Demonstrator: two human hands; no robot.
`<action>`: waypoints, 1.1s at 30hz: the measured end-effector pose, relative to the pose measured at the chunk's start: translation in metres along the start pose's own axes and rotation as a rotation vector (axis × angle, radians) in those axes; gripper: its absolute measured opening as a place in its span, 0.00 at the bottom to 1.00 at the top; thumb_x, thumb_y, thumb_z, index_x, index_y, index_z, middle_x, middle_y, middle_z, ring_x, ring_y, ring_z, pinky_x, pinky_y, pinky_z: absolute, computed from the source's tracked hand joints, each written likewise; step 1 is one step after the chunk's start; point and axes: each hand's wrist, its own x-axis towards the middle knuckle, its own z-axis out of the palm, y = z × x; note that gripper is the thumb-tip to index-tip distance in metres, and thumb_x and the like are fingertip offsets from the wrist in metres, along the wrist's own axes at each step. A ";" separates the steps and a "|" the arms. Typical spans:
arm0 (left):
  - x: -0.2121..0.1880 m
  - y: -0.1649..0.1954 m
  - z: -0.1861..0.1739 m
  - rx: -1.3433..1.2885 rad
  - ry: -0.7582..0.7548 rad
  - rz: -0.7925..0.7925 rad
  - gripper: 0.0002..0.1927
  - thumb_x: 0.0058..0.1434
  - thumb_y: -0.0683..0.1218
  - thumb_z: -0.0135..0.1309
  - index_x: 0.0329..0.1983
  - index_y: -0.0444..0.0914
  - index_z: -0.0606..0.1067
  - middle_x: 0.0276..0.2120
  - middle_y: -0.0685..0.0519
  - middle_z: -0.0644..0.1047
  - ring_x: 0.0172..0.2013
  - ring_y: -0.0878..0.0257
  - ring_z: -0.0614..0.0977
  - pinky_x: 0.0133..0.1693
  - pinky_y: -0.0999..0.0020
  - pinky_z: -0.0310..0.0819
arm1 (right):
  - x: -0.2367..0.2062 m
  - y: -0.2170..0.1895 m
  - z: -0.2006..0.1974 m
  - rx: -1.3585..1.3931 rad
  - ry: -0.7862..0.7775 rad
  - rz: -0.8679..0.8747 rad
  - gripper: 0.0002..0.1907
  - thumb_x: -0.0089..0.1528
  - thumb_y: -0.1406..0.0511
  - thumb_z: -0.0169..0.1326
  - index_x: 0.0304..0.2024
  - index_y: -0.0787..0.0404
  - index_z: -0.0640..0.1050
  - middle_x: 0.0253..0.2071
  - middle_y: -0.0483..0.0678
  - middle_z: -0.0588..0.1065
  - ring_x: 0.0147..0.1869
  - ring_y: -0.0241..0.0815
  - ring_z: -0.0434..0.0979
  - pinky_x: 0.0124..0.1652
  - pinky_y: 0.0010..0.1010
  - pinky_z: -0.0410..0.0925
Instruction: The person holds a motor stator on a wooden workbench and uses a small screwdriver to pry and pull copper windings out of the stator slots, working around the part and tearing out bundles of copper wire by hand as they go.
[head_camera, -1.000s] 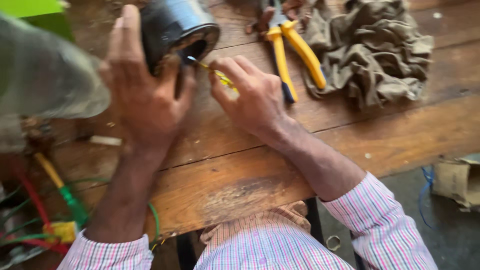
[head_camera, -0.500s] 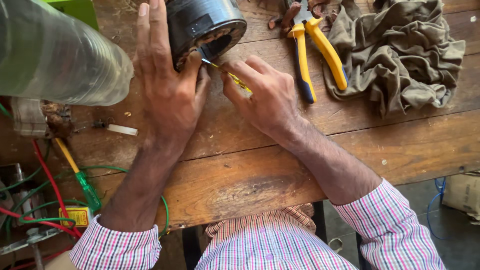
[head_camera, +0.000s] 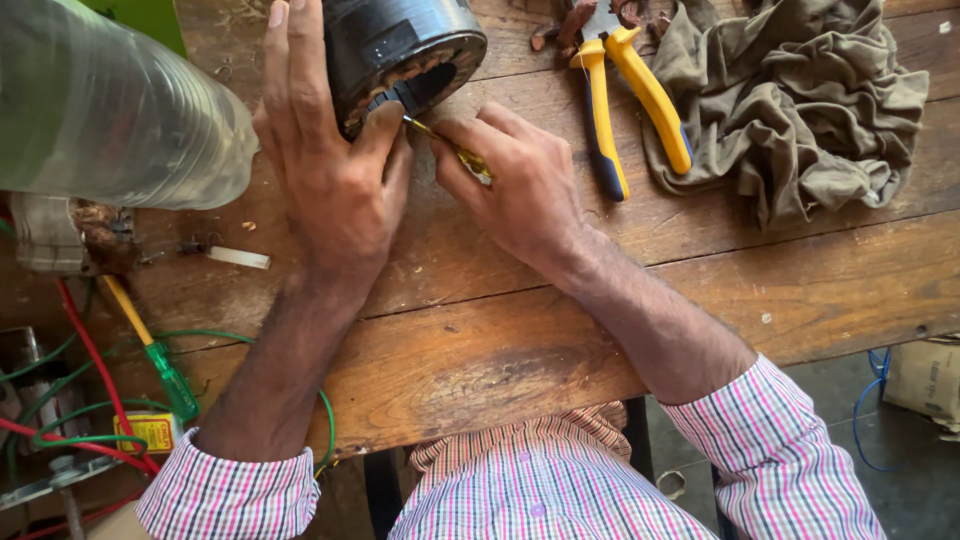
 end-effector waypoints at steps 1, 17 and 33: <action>0.000 0.000 0.001 0.003 0.004 0.003 0.15 0.62 0.41 0.64 0.52 0.39 0.80 0.78 0.49 0.48 0.77 0.48 0.51 0.70 0.51 0.55 | 0.000 0.000 0.001 0.008 0.004 -0.003 0.09 0.68 0.67 0.60 0.50 0.63 0.80 0.38 0.50 0.76 0.37 0.46 0.80 0.36 0.37 0.73; -0.002 -0.006 0.008 0.021 -0.012 -0.005 0.16 0.65 0.44 0.63 0.56 0.41 0.78 0.77 0.48 0.46 0.76 0.45 0.51 0.73 0.46 0.55 | -0.005 0.004 0.020 -0.106 0.091 -0.113 0.12 0.70 0.70 0.57 0.56 0.65 0.75 0.40 0.49 0.73 0.32 0.42 0.77 0.30 0.32 0.72; 0.004 0.000 -0.003 0.017 -0.029 0.028 0.19 0.69 0.43 0.63 0.63 0.42 0.78 0.77 0.44 0.45 0.76 0.44 0.51 0.72 0.47 0.54 | 0.004 -0.004 -0.001 -0.031 0.125 -0.033 0.12 0.69 0.68 0.60 0.54 0.63 0.77 0.40 0.50 0.75 0.36 0.48 0.80 0.34 0.37 0.73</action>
